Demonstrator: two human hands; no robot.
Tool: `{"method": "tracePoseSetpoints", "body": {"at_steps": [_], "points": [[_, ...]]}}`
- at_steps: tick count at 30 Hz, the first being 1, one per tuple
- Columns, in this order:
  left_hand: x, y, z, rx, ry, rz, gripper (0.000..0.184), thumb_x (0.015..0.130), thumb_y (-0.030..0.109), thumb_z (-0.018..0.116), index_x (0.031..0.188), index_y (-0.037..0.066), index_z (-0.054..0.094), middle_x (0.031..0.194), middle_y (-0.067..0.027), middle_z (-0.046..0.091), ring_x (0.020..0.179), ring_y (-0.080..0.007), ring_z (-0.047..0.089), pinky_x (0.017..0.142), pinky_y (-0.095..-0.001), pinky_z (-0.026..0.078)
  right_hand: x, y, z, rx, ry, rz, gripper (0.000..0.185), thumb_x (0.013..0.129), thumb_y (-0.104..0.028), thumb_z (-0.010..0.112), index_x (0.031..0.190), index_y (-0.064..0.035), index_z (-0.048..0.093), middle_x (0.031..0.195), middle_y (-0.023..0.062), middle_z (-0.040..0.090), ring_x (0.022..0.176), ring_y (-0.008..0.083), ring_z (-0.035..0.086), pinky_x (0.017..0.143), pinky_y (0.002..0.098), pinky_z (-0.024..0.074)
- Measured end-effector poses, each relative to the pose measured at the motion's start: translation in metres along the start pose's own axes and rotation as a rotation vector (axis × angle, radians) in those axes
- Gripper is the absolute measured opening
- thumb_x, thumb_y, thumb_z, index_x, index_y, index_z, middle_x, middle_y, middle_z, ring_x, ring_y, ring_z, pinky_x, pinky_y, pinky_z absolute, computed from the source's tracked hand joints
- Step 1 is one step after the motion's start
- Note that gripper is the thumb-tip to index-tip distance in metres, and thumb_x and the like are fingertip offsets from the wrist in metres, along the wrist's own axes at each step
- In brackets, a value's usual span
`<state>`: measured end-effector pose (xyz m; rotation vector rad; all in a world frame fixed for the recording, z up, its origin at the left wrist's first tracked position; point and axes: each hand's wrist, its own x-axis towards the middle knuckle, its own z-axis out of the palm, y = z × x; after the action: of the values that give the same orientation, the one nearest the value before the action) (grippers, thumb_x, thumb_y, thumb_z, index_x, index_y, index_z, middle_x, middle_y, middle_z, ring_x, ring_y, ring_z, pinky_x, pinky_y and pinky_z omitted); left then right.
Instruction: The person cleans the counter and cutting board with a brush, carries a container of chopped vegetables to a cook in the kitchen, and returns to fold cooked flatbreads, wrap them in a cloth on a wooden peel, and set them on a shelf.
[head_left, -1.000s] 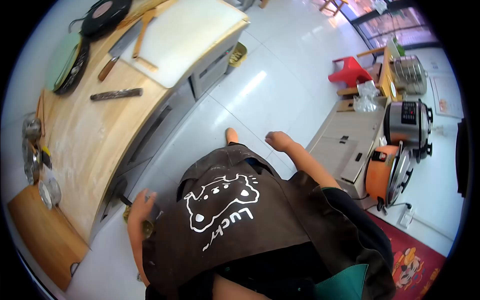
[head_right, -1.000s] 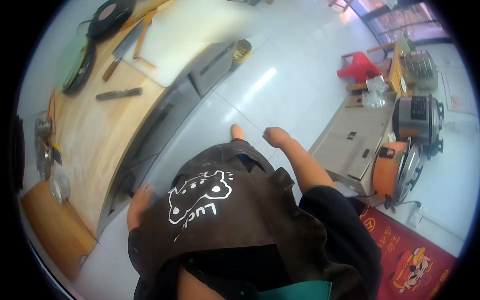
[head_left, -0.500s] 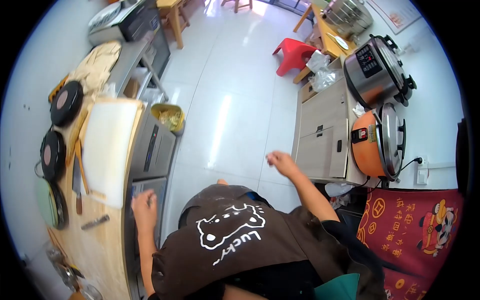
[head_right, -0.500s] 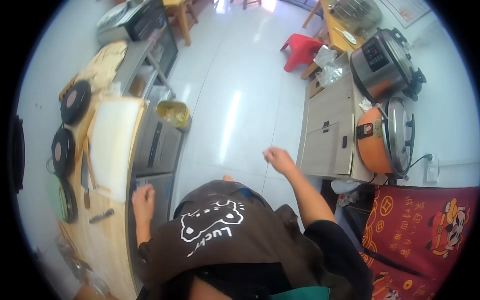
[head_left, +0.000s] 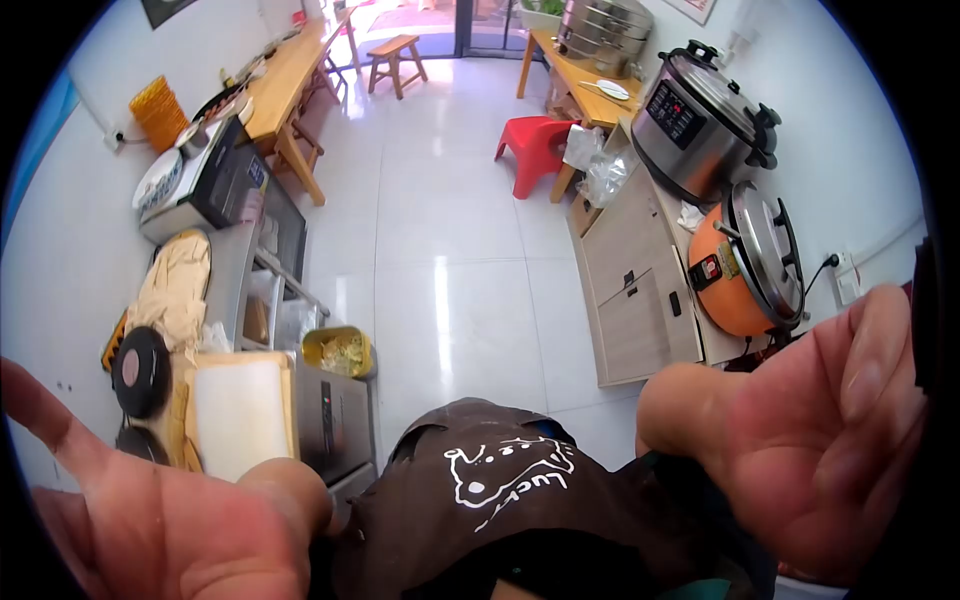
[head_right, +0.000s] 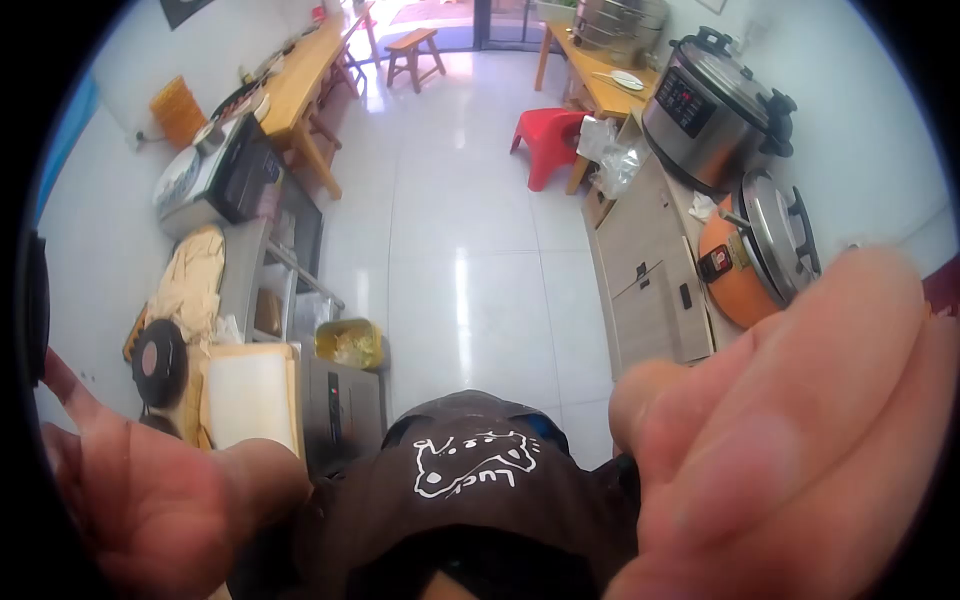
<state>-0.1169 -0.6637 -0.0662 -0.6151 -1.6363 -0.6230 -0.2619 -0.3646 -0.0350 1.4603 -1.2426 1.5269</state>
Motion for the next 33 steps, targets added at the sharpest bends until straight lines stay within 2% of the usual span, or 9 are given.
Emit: {"method": "tracePoseSetpoints", "body": {"at_steps": [4,19,22,23,25,27,28,30,33], "points": [[0.014,-0.041,-0.002,-0.094,0.011,0.091,0.028,0.098,0.025,0.041,0.102,0.006,0.061,0.102,-0.0103,0.061,0.099,-0.0182,0.058,0.109,-0.0640,0.026,-0.002,0.005,0.040,-0.019,0.172,-0.003,0.019,0.075,-0.011,0.045,0.057,-0.0159,0.045,0.051,-0.0077,0.038,0.066,0.0066,0.041,0.073,0.0266,0.0325],[0.017,-0.187,0.163,-0.268,0.057,0.174,0.032,0.095,0.022,0.047,0.113,-0.002,0.057,0.111,-0.0170,0.060,0.108,-0.0262,0.057,0.112,-0.0506,0.030,-0.014,0.119,-0.015,-0.491,-0.047,-0.091,0.026,0.090,-0.022,0.048,0.070,-0.0060,0.053,0.064,0.0056,0.054,0.061,0.0158,0.049,0.058,0.0290,0.0364],[-0.041,-0.247,0.225,-0.282,-0.117,-0.290,0.026,0.093,0.010,0.049,0.114,-0.002,0.057,0.115,-0.0152,0.059,0.111,-0.0258,0.055,0.110,-0.0481,0.032,-0.066,0.169,-0.053,-0.658,-0.023,0.434,0.015,0.087,-0.004,0.057,0.098,0.0002,0.066,0.088,0.0117,0.067,0.071,0.0227,0.061,0.068,0.0337,0.0496],[-0.073,-0.271,0.242,-0.235,-0.288,-0.460,0.027,0.090,0.000,0.051,0.117,-0.002,0.057,0.117,-0.0145,0.059,0.113,-0.0246,0.054,0.108,-0.0430,0.034,-0.106,0.197,-0.068,-0.662,0.016,0.652,0.019,0.091,-0.007,0.055,0.108,-0.0021,0.063,0.092,0.0135,0.065,0.079,0.0255,0.062,0.074,0.0348,0.0493],[-0.177,-0.333,0.268,-0.223,-0.749,-0.818,0.035,0.093,0.009,0.054,0.125,-0.005,0.053,0.124,-0.0155,0.057,0.117,-0.0245,0.053,0.107,-0.0349,0.036,-0.212,0.236,-0.100,-0.770,0.030,1.141,0.025,0.090,-0.014,0.059,0.111,-0.0006,0.060,0.100,0.0185,0.064,0.093,0.0315,0.063,0.082,0.0385,0.0483],[-0.325,-0.408,0.265,-0.240,-1.208,-1.218,0.041,0.096,0.018,0.054,0.132,-0.002,0.051,0.130,-0.0195,0.056,0.122,-0.0277,0.053,0.104,-0.0374,0.040,-0.344,0.242,-0.108,-1.044,-0.316,1.684,0.038,0.089,-0.028,0.059,0.115,-0.0002,0.060,0.119,0.0221,0.058,0.109,0.0364,0.058,0.091,0.0436,0.0473],[-0.377,-0.431,0.259,-0.178,-1.450,-1.202,0.041,0.096,0.021,0.055,0.130,-0.002,0.052,0.128,-0.0209,0.057,0.120,-0.0290,0.055,0.104,-0.0384,0.040,-0.367,0.225,-0.099,-0.995,-0.450,1.949,0.038,0.091,-0.026,0.054,0.119,-0.0007,0.059,0.126,0.0224,0.054,0.112,0.0364,0.056,0.093,0.0435,0.0470],[-0.393,-0.425,0.263,-0.067,-1.967,-0.686,0.040,0.096,0.023,0.056,0.126,-0.003,0.055,0.123,-0.0199,0.060,0.115,-0.0299,0.057,0.099,-0.0393,0.044,-0.442,0.189,-0.069,-1.020,-0.437,2.209,0.042,0.089,-0.032,0.058,0.116,-0.0010,0.062,0.126,0.0221,0.055,0.117,0.0346,0.054,0.096,0.0427,0.0456],[-0.431,-0.446,0.291,-0.254,-2.207,-0.491,0.040,0.095,0.024,0.056,0.126,-0.003,0.055,0.122,-0.0197,0.061,0.113,-0.0297,0.058,0.098,-0.0393,0.045,-0.501,0.130,-0.007,-0.852,-0.094,2.566,0.038,0.088,-0.029,0.056,0.112,-0.0004,0.065,0.122,0.0221,0.059,0.113,0.0347,0.057,0.095,0.0436,0.0469]]}}
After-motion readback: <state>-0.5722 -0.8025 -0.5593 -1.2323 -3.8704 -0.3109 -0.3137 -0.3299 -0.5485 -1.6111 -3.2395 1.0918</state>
